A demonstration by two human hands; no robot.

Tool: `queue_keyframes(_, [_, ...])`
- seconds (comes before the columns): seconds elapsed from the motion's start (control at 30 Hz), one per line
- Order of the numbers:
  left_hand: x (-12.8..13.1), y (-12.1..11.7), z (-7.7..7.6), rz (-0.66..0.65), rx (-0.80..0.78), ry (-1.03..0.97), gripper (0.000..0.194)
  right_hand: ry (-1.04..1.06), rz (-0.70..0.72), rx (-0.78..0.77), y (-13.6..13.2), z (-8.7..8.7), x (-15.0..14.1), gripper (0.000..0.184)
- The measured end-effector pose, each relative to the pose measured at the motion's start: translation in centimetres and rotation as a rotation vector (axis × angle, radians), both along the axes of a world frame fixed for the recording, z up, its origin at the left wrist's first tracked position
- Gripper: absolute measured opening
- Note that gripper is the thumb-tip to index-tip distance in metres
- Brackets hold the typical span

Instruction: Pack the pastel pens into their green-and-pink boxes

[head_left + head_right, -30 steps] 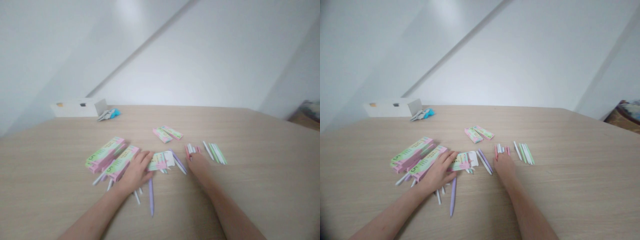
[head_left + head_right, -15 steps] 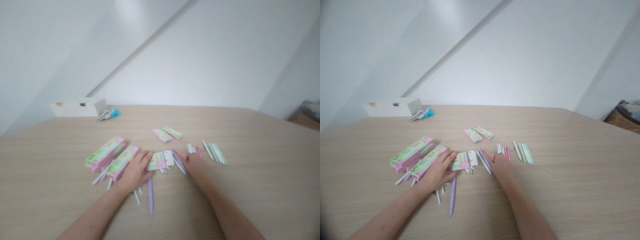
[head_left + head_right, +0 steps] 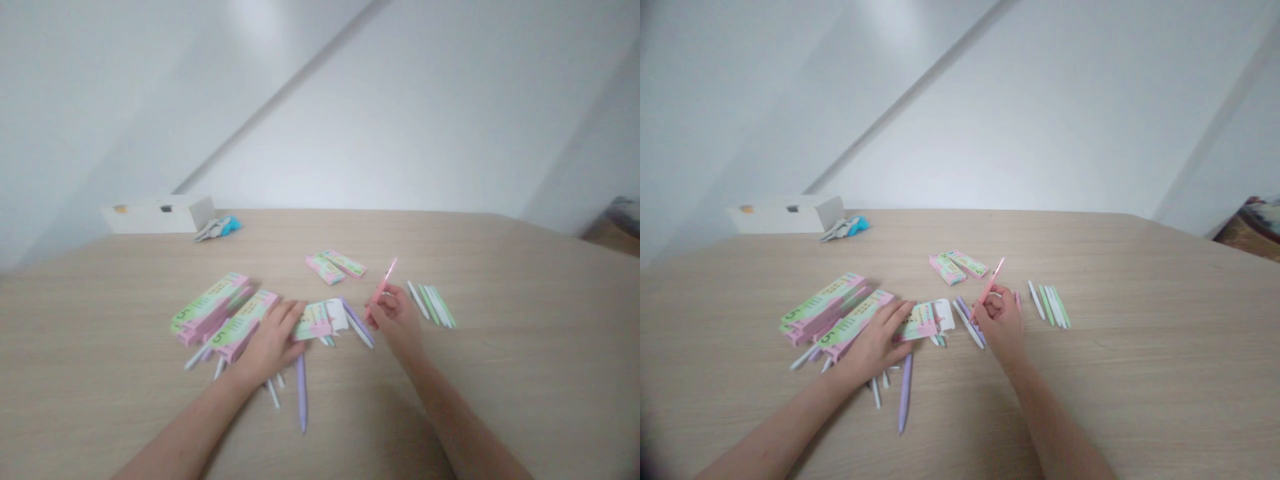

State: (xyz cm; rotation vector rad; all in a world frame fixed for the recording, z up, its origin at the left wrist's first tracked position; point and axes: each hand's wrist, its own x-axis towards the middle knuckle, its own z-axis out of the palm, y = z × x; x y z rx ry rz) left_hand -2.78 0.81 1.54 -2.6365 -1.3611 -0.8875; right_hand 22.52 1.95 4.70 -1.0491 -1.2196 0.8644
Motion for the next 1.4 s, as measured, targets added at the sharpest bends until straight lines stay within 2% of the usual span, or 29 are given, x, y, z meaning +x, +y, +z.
queue_keyframes(0.1, [0.0, -0.1, 0.1, -0.003, -0.006, -0.035, 0.067, 0.108, 0.104, 0.114, -1.4, 0.6, -0.7, 0.036])
queue_keyframes(0.2, [0.0, -0.2, 0.1, -0.011, -0.001, -0.056, 0.067, 0.097, 0.158, 0.165, -2.6, 0.6, -1.2, 0.024])
queue_keyframes(0.4, [0.0, -0.4, -0.4, -0.029, 0.005, -0.065, 0.070, -0.023, 0.126, 0.270, -3.8, 0.4, -1.9, 0.022])
queue_keyframes(0.57, [-0.1, -0.3, -0.6, -0.045, 0.009, -0.075, 0.073, -0.133, 0.045, 0.364, -4.3, 0.2, -1.9, 0.018])
queue_keyframes(0.87, [0.0, -0.4, -0.4, -0.047, -0.021, -0.088, 0.069, -0.472, -0.005, 0.591, -4.6, 0.7, -1.3, 0.023])
queue_keyframes(0.97, [0.0, -0.3, -0.4, -0.046, -0.014, -0.087, 0.070, -0.507, -0.028, 0.686, -4.4, 0.9, -1.3, 0.022])
queue_keyframes(1.07, [0.0, -0.3, -0.5, -0.047, -0.001, -0.086, 0.071, -0.484, 0.033, 0.741, -4.1, 0.5, -1.5, 0.023])
queue_keyframes(1.23, [0.0, -0.3, -0.5, -0.040, 0.013, -0.071, 0.070, -0.477, 0.072, 0.719, -3.8, -0.5, -1.8, 0.025])
queue_keyframes(1.4, [0.0, -0.3, -0.3, -0.039, 0.015, -0.037, 0.068, -0.291, 0.049, 0.505, -3.8, -0.8, -1.7, 0.018])
